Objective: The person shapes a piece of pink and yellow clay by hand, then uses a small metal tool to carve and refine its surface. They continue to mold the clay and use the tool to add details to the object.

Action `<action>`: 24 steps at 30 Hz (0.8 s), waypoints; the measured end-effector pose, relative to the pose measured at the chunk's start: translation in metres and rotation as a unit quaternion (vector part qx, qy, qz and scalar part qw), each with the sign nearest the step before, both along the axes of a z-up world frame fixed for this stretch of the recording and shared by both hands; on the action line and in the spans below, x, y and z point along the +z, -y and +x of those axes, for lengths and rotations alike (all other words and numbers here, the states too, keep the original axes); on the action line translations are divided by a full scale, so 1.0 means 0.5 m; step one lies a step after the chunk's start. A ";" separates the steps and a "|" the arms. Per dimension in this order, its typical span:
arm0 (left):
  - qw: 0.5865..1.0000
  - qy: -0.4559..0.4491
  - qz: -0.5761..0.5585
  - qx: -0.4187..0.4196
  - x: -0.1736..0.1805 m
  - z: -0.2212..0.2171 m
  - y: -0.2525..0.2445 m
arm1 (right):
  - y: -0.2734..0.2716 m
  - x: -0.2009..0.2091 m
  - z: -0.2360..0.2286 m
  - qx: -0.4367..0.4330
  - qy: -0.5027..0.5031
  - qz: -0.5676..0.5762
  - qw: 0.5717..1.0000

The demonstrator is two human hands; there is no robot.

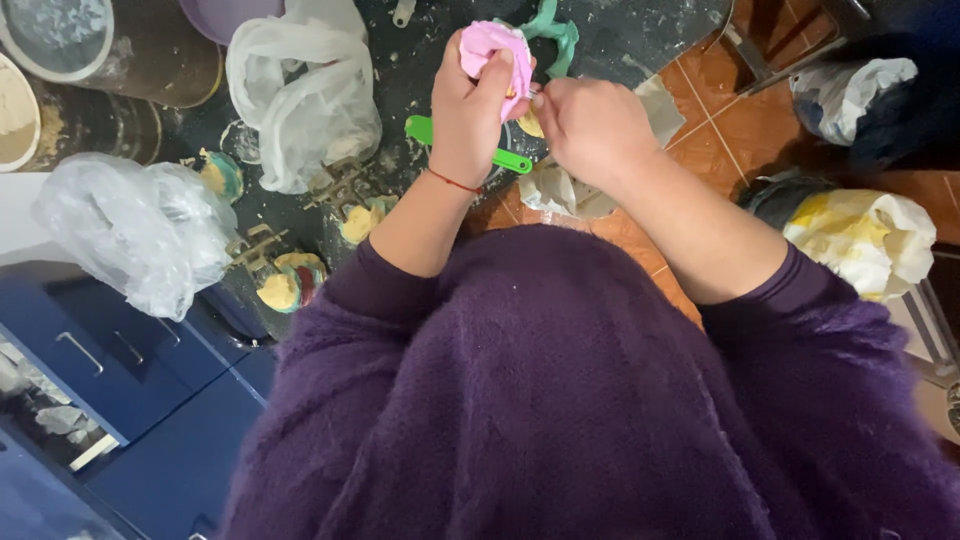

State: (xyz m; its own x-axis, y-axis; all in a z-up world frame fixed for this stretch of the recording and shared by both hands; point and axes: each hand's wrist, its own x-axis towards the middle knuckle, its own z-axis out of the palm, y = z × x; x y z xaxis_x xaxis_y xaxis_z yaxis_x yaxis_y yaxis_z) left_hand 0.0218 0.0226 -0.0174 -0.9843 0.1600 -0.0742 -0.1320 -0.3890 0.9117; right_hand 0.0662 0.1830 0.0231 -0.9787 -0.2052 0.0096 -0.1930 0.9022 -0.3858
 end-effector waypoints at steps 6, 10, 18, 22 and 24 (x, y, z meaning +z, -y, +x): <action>0.999 0.038 0.000 0.006 -0.022 -0.010 0.000 | -0.009 -0.053 -0.002 0.008 -0.007 -0.069 0.998; 0.998 0.063 0.001 0.000 -0.023 -0.015 0.001 | -0.010 -0.078 0.001 0.005 0.001 -0.113 0.994; 0.996 0.089 0.004 -0.011 -0.020 -0.028 0.010 | -0.002 -0.086 0.005 -0.002 -0.011 -0.213 0.977; 0.992 0.114 0.039 -0.026 -0.016 -0.046 0.009 | -0.001 -0.082 -0.013 0.005 -0.007 -0.245 0.969; 0.990 0.134 0.029 -0.037 0.001 -0.052 0.013 | -0.008 -0.086 -0.015 0.008 -0.001 -0.268 0.963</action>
State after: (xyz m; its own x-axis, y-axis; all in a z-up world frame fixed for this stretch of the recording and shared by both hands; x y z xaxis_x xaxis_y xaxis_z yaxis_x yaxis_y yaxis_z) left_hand -0.0041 0.0163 -0.0168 -0.9159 0.2428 -0.3198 -0.3963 -0.4200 0.8164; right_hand 0.0585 0.1871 -0.0198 -0.9753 -0.1849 0.1208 -0.2065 0.5700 -0.7953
